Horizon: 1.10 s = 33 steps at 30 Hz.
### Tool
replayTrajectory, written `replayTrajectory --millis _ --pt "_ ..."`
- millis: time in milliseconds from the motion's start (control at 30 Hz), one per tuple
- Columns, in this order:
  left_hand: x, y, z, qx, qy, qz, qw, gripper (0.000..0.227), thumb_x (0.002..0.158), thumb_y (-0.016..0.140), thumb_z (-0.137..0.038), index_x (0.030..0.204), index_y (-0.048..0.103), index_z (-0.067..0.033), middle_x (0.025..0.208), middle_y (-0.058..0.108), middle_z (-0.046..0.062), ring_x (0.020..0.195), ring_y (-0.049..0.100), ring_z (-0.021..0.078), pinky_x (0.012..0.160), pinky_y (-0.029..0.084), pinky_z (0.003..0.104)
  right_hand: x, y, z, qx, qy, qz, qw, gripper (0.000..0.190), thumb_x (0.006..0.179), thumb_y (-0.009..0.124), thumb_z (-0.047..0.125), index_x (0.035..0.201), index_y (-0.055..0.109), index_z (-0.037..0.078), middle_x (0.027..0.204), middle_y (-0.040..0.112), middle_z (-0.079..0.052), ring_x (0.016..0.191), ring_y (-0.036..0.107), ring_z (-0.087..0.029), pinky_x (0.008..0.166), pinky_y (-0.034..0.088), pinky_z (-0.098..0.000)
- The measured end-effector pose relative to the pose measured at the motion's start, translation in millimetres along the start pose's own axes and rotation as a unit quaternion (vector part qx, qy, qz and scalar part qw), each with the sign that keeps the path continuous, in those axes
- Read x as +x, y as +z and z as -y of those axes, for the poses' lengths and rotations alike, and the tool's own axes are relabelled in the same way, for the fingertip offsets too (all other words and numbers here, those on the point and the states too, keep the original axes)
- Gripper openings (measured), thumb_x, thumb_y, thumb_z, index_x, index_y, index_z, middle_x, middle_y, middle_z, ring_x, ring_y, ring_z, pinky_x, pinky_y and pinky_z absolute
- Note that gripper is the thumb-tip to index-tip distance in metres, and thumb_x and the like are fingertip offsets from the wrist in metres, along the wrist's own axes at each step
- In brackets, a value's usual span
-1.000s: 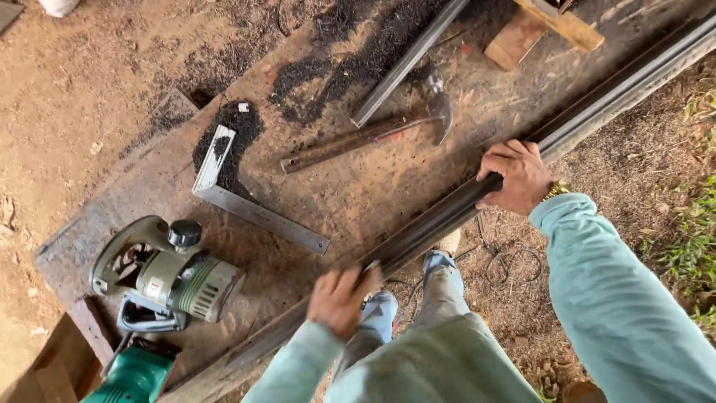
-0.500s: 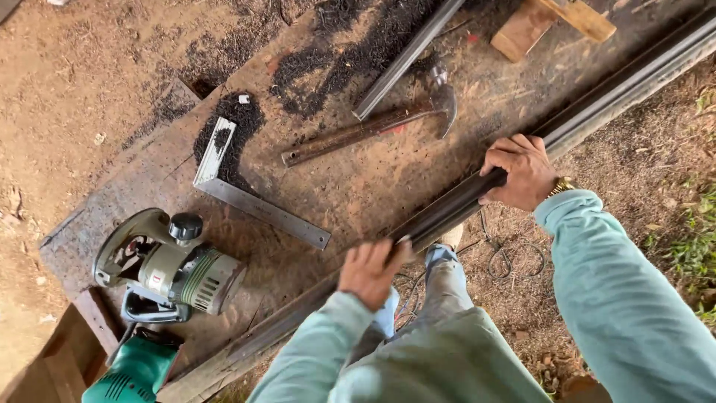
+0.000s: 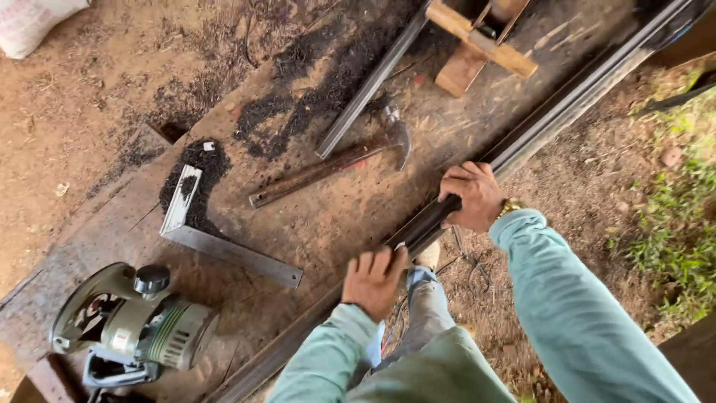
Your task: Inspecting and hand-polishing a long piece of dark wood molding at a workshop workbench.
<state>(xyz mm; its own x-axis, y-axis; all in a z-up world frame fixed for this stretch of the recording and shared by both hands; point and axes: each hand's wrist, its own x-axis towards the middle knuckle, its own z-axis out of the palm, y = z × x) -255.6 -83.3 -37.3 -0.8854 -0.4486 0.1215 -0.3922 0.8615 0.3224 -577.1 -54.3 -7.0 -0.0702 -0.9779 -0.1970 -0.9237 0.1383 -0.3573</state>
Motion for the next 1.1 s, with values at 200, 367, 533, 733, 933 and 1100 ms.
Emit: replayTrajectory --millis 200,367,533,733,933,1100 --pt "-82.3 10.6 29.5 0.077 0.050 0.016 0.996 0.066 0.075 0.061 -0.014 0.141 0.057 -0.0068 0.146 0.048 0.008 0.103 0.052 0.0318 0.080 0.046 0.048 4.1 -6.5 0.6 0.032 -0.025 -0.011 0.999 0.049 0.050 0.095 0.036 0.089 0.071 0.018 0.103 0.063 0.002 0.106 0.054 -0.022 0.098 0.037 -0.0413" --pt "-201.0 -2.9 73.9 0.154 0.018 0.009 0.988 0.073 0.070 0.058 -0.002 0.142 0.061 -0.0114 0.143 0.052 0.007 0.098 0.053 0.0331 0.074 0.046 0.048 1.9 -5.1 0.3 0.015 -0.062 -0.013 0.998 0.048 0.051 0.094 0.036 0.088 0.070 0.017 0.098 0.063 0.002 0.104 0.054 -0.023 0.092 0.039 -0.0426" --pt "-184.6 -55.4 43.4 0.075 -0.035 -0.021 0.996 0.058 0.077 0.056 -0.007 0.135 0.059 -0.0049 0.148 0.051 0.007 0.113 0.056 0.0401 0.095 0.047 0.058 -9.6 7.3 6.6 -0.003 -0.090 -0.024 0.996 0.046 0.053 0.093 0.036 0.090 0.071 0.019 0.100 0.064 0.002 0.099 0.055 -0.024 0.086 0.040 -0.0425" --pt "-178.3 -49.8 35.6 0.068 -0.016 -0.002 0.998 0.058 0.080 0.054 -0.011 0.137 0.062 -0.0038 0.149 0.055 0.007 0.093 0.056 0.0310 0.077 0.047 0.044 -11.8 11.8 6.6 0.012 -0.068 -0.063 0.996 0.048 0.050 0.093 0.036 0.089 0.071 0.019 0.105 0.065 0.001 0.099 0.055 -0.024 0.088 0.040 -0.0419" --pt "-155.0 -49.2 33.6 0.063 -0.005 -0.093 0.994 0.050 0.088 0.061 -0.008 0.138 0.063 -0.0080 0.152 0.053 0.004 0.093 0.054 0.0231 0.076 0.047 0.037 -10.4 10.4 6.6 -0.005 -0.070 -0.048 0.996 0.050 0.051 0.095 0.039 0.090 0.072 0.018 0.106 0.066 0.001 0.097 0.055 -0.024 0.086 0.039 -0.0417" --pt "-169.1 -68.6 43.7 0.074 0.037 -0.047 0.995 0.052 0.084 0.063 -0.009 0.136 0.066 -0.0033 0.152 0.053 0.007 0.096 0.055 0.0260 0.073 0.047 0.037 -11.4 11.4 7.3 -0.007 -0.083 -0.059 0.995 0.046 0.051 0.094 0.034 0.089 0.072 0.018 0.106 0.067 0.001 0.099 0.056 -0.023 0.087 0.040 -0.0417"
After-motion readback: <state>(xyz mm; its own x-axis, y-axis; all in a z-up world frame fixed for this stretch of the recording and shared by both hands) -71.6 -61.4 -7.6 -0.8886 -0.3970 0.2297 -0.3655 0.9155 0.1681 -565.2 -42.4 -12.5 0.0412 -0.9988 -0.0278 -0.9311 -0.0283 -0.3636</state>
